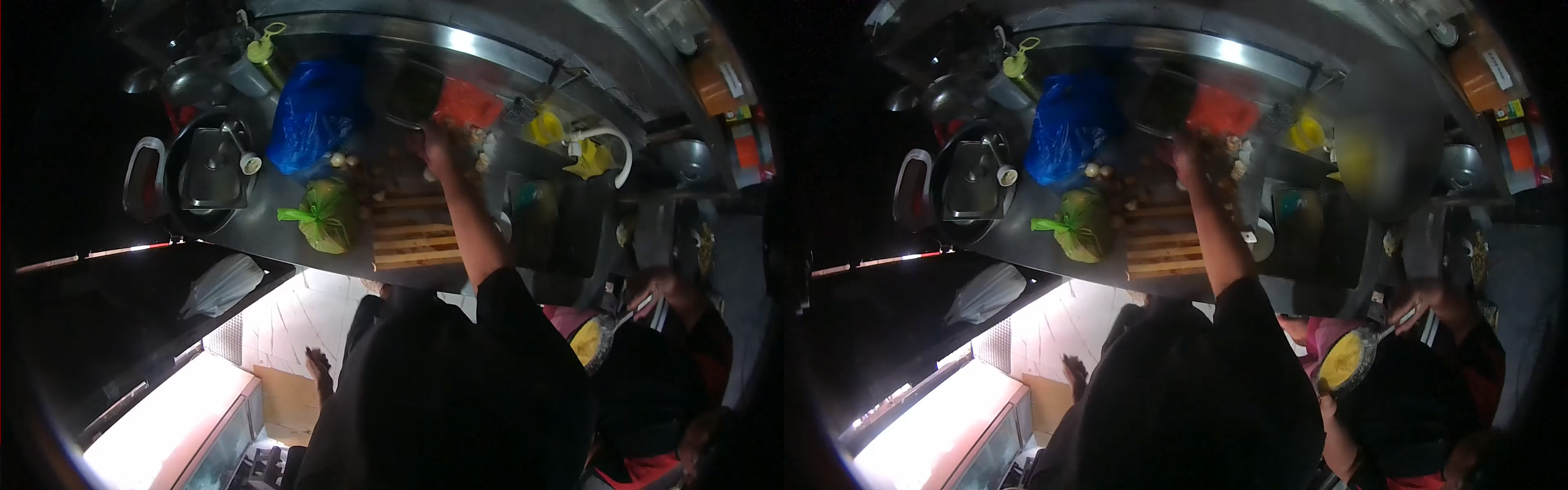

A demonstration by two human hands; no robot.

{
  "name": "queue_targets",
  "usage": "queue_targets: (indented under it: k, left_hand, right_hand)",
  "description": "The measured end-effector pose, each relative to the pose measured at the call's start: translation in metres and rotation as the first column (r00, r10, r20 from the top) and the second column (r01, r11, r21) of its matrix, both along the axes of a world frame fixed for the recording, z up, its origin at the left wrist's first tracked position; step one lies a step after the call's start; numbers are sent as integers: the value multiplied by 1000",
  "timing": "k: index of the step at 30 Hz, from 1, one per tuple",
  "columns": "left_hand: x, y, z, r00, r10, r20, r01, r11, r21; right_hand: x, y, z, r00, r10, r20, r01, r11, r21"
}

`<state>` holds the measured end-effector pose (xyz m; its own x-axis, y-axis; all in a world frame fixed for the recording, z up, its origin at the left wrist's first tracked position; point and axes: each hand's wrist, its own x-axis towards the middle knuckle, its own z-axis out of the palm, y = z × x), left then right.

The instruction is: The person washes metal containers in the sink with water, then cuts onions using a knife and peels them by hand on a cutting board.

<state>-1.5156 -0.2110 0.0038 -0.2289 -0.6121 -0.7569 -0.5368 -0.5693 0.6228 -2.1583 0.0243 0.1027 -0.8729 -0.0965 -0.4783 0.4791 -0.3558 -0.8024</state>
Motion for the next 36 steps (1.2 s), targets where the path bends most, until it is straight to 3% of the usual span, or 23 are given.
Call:
queue_targets:
  k: [1, 2, 4, 5, 6, 8, 9, 10, 11, 14, 18, 19, 21, 23, 24, 26, 28, 30, 31, 34, 36]
  left_hand:
    - [-31, -5, 10, 999, -32, 3, 32, 998, -48]
    - [-56, -9, 26, 972, -204, -117, 184, 970, -158]
    - [-106, -20, 48, 932, -313, -184, 282, 943, -177]
    - [-126, -25, 46, 875, -381, -300, 326, 920, -218]
    - [-143, -32, 41, 796, -446, -408, 364, 893, -266]
    - [-183, -33, 51, 694, -539, -477, 461, 842, -280]
    - [-204, -29, 55, 681, -501, -533, 457, 860, -224]
    - [-224, -32, 53, 590, -559, -583, 541, 809, -229]
    - [-242, -33, 55, 588, -617, -523, 599, 767, -231]
    - [-288, -30, 80, 471, -763, -443, 735, 617, -282]
    - [-315, -45, 104, 357, -889, -287, 791, 451, -413]
    - [-321, -48, 121, 353, -908, -224, 827, 415, -379]
    - [-323, -63, 114, 330, -889, -316, 794, 443, -416]
    - [-327, -74, 124, 357, -882, -306, 793, 460, -400]
    - [-328, -85, 107, 346, -850, -397, 784, 495, -376]
    - [-332, -89, 122, 387, -867, -313, 802, 484, -349]
    - [-330, -91, 135, 373, -827, -421, 755, 535, -380]
    - [-334, -93, 139, 418, -763, -493, 718, 610, -335]
    - [-337, -92, 141, 467, -762, -448, 715, 624, -316]
    - [-345, -97, 141, 470, -804, -365, 711, 589, -383]
    - [-348, -101, 134, 535, -756, -376, 703, 646, -298]
  right_hand:
    - [11, 6, 5, 999, -8, 43, 7, 1000, 25]
    - [27, 17, 0, 999, -29, -37, 32, 996, 84]
    - [74, 40, -28, 979, -63, -196, 101, 976, 191]
    - [96, 55, -47, 901, 6, -433, 235, 833, 501]
    - [118, 70, -58, 785, 157, -600, 418, 580, 699]
    - [158, 101, -43, 755, 280, -593, 478, 385, 790]
    - [176, 114, -44, 790, 340, -510, 426, 294, 856]
    - [193, 125, -48, 820, 390, -419, 371, 197, 908]
    - [205, 134, -51, 845, 429, -320, 311, 94, 946]
    - [241, 146, -82, 791, 523, -319, 407, -60, 912]
    - [252, 112, -63, 911, 329, -250, 265, -1, 964]
    - [247, 101, -58, 869, 345, -355, 357, 60, 932]
    - [231, 78, -52, 752, 362, -550, 520, 186, 834]
    - [202, 45, -14, 883, 260, -389, 279, 375, 884]
    - [183, 27, 4, 929, 224, -294, 159, 475, 866]
    - [127, 4, -33, 907, -26, -421, 241, 850, 468]
    - [72, -6, -26, 965, 15, -261, 138, 819, 557]
    - [34, -12, -4, 970, 58, -237, 118, 739, 664]
    - [20, -13, 7, 972, 77, -222, 107, 695, 711]
    - [-38, -11, -53, 978, 112, -177, 149, 219, 964]
    - [-52, -5, -55, 961, 230, -153, 85, 279, 956]
